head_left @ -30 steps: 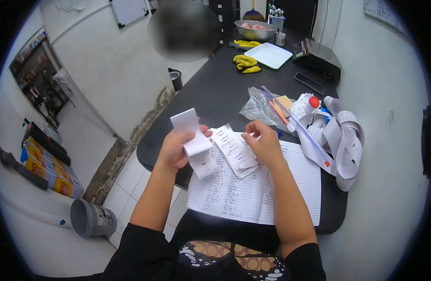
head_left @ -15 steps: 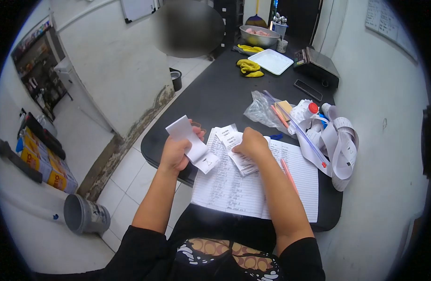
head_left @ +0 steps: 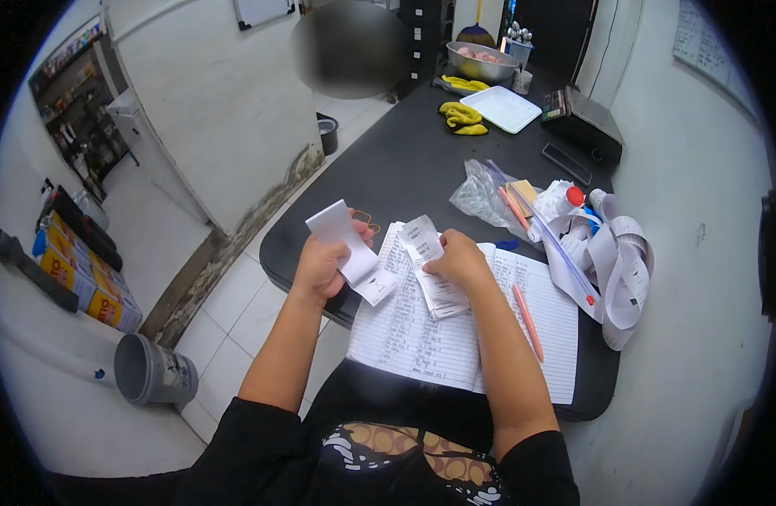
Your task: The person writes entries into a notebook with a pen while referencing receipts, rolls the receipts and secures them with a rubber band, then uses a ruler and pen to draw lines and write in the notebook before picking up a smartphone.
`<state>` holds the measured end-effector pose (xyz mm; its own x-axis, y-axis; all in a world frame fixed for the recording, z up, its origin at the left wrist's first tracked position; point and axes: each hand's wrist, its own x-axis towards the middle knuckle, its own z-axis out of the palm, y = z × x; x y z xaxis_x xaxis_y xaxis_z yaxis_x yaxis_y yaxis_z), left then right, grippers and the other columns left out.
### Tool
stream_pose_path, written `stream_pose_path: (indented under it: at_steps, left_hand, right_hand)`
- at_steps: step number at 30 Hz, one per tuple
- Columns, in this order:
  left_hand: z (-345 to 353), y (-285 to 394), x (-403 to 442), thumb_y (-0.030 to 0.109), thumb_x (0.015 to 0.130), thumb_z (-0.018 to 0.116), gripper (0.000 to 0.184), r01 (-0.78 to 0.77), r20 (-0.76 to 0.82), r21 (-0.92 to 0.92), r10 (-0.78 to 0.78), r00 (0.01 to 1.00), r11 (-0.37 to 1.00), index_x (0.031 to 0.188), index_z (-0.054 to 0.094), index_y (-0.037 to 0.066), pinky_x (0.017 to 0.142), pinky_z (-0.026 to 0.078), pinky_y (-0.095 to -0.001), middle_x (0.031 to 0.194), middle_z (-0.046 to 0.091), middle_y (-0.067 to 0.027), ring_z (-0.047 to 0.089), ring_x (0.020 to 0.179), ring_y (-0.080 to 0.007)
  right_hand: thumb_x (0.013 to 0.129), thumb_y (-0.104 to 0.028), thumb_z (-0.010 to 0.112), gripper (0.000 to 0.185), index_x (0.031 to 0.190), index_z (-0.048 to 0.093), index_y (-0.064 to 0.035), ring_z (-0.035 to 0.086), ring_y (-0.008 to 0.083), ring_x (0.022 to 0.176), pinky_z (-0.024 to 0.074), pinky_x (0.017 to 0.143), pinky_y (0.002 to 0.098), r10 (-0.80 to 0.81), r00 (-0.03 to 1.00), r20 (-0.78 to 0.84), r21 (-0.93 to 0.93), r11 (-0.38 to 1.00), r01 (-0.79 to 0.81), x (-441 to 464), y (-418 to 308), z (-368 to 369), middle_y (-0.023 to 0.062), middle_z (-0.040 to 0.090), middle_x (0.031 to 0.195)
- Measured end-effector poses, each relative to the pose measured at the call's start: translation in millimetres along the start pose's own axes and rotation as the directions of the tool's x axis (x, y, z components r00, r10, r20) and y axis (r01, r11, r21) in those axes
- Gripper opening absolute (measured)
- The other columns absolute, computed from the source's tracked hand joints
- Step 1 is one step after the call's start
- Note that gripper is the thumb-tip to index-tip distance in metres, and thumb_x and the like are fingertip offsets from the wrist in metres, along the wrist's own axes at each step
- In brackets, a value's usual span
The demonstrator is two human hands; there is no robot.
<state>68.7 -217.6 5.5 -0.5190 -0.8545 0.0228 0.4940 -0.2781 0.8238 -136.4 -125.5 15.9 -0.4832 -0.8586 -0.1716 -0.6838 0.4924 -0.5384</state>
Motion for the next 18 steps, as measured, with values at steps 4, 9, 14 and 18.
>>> stream_pose_path:
  at_steps: [4,9,14,18]
  left_hand:
    - [1.6,-5.8,2.8,-0.015,0.059,0.039,0.063,0.007,0.030,0.011,-0.007,1.000,1.000,0.121,0.044,-0.002,0.091,0.049,-0.0454,0.096,0.060,-0.0155,0.061,0.095,-0.0301]
    - [8.6,-9.9,5.7,-0.013,0.059,0.041,0.062,0.074,0.054,-0.022,-0.073,0.996,0.997,0.121,0.044,-0.002,0.090,0.049,-0.0461,0.095,0.060,-0.0156,0.061,0.095,-0.0303]
    - [18.5,-27.6,13.5,-0.005,0.073,0.049,0.048,0.168,0.169,-0.050,-0.158,0.973,0.984,0.121,0.047,-0.002,0.087,0.051,-0.0417,0.105,0.059,-0.0175,0.061,0.098,-0.0285]
    - [35.3,-37.3,12.4,0.038,0.089,0.057,0.053,0.207,0.270,-0.046,-0.187,0.945,0.977,0.121,0.048,-0.003,0.086,0.052,-0.0379,0.113,0.058,-0.0175,0.062,0.099,-0.0261]
  right_hand:
    - [0.066,-0.016,0.076,0.038,0.098,0.065,0.0010,0.065,0.0264,0.091,0.0486,0.082,0.0353,-0.083,0.996,0.010,0.132,0.988,0.081,-4.2,5.5,3.6,0.0148,0.068,0.096]
    - [0.071,-0.003,0.070,0.035,0.104,0.063,0.0048,0.067,0.0222,0.082,0.0536,0.074,0.0331,-0.232,0.966,0.116,0.699,0.710,0.087,-10.3,12.1,-15.8,0.0170,0.067,0.098]
    - [0.069,0.003,0.073,0.041,0.108,0.060,0.0053,0.067,0.0190,0.082,0.0548,0.074,0.0301,-0.515,0.839,0.175,0.981,0.164,-0.104,-19.1,4.2,-18.5,0.0156,0.067,0.098]
    - [0.069,0.002,0.074,0.041,0.107,0.060,0.0047,0.067,0.0175,0.081,0.0540,0.072,0.0287,-0.434,0.882,0.186,0.933,0.358,-0.020,-22.4,-3.4,-8.0,0.0143,0.067,0.095]
